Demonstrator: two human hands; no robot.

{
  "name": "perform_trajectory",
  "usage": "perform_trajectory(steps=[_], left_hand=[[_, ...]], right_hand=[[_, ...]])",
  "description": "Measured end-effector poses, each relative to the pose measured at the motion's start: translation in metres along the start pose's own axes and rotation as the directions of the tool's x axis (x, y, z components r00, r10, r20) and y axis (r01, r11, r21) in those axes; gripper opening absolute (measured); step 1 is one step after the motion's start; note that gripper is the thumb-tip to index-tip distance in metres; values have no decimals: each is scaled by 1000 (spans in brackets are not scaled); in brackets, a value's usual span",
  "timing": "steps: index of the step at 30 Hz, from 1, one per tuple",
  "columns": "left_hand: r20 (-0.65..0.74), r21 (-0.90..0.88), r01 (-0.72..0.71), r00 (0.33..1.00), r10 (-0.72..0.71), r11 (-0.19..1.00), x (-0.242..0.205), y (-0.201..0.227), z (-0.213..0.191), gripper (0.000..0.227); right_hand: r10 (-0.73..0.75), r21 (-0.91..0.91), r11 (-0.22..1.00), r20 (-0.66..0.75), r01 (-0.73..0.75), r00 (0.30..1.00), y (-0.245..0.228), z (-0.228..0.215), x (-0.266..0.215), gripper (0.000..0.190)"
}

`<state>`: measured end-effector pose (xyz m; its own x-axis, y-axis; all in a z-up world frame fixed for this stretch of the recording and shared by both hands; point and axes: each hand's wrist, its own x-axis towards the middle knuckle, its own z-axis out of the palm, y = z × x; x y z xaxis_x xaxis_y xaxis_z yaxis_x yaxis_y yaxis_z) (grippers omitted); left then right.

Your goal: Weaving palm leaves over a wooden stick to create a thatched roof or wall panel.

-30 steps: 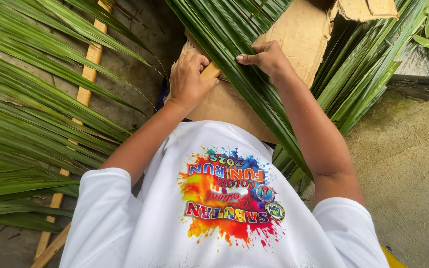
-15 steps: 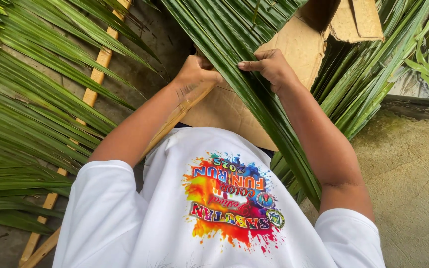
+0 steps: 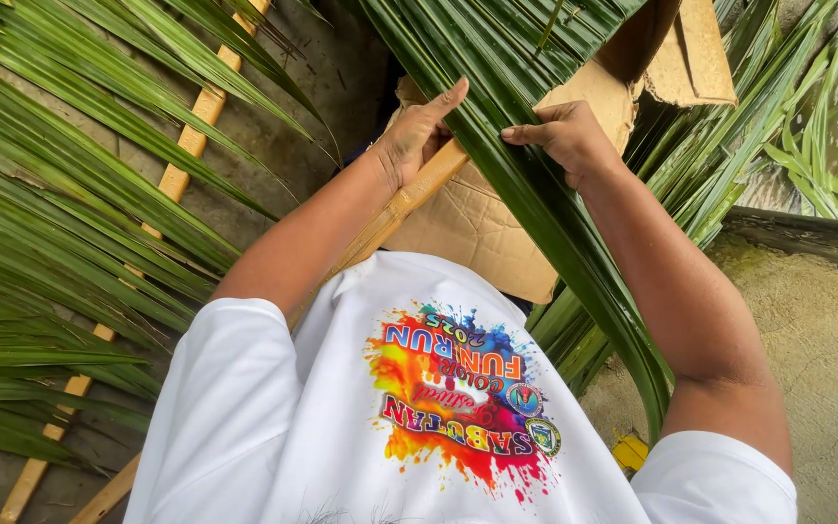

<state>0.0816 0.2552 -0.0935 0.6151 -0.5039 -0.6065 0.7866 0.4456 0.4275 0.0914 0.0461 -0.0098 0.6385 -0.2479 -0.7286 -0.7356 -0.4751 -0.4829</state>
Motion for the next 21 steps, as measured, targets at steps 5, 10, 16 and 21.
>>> perform_trajectory(steps=[5,10,16,21], left_hand=[[-33,73,-41,998,43,996,9,-2,-8,64],[-137,79,-70,987,81,994,11,0,-2,56],[-106,174,-59,991,78,983,28,-14,-4,81],[-105,-164,-74,993,58,984,22,-9,5,57]], right_hand=[[-16,19,1000,110,14,994,-16,2,-12,17],[63,-87,994,-6,-63,998,-19,3,-8,41],[154,-114,982,9,-152,988,-8,3,-11,75],[38,-50,998,50,-35,998,8,-9,4,48]])
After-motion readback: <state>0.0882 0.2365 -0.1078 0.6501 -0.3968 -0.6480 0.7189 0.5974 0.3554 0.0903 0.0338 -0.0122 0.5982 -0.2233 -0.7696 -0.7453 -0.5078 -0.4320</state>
